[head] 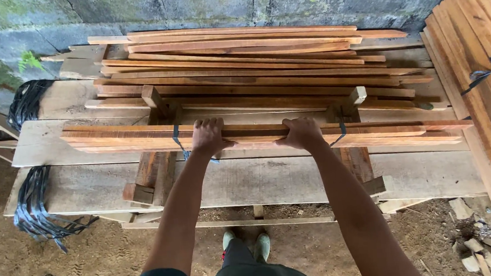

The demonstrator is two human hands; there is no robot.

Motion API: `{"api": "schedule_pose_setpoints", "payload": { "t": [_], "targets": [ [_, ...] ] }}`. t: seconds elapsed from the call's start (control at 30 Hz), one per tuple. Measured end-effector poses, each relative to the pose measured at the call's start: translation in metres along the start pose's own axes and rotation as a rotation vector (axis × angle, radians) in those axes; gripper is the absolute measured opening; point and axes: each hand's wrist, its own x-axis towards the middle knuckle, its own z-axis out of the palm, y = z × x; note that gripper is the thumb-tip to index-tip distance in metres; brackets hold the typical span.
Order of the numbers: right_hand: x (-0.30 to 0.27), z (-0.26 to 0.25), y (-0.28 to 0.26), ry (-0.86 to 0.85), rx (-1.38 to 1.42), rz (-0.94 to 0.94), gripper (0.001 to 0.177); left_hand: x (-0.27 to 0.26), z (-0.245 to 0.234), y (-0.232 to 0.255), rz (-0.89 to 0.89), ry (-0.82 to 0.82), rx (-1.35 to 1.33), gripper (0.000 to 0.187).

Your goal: Bundling several long wooden slats together using plastic ties.

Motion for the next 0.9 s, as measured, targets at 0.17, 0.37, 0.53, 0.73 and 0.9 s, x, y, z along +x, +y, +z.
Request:
{"api": "schedule_pose_setpoints", "payload": {
  "t": [0.17,0.37,0.53,0.73,0.9],
  "targets": [
    [-0.001,-0.001,-0.001,0.016,0.019,0.001,0.072,0.001,0.006,-0.001,-0.026,-0.001,0.02,0.083],
    [-0.006,-0.008,-0.003,0.033,0.047,-0.018,0.07,0.002,-0.009,0.002,-0.016,-0.022,0.03,0.079],
    [0.001,-0.001,-0.002,0.025,0.028,-0.016,0.073,0.004,-0.017,-0.001,0.017,-0.043,-0.019,0.079],
    [-0.002,0.023,0.003,0.048,-0.033,-0.058,0.072,-0.014,-0.018,0.004,0.044,-0.041,-0.029,0.079],
    [-0.03,0.034,-0.007,-0.027,-0.041,-0.091,0.075,-0.044,-0.046,0.018,0.06,-0.069,-0.059,0.073]
  ]
}}
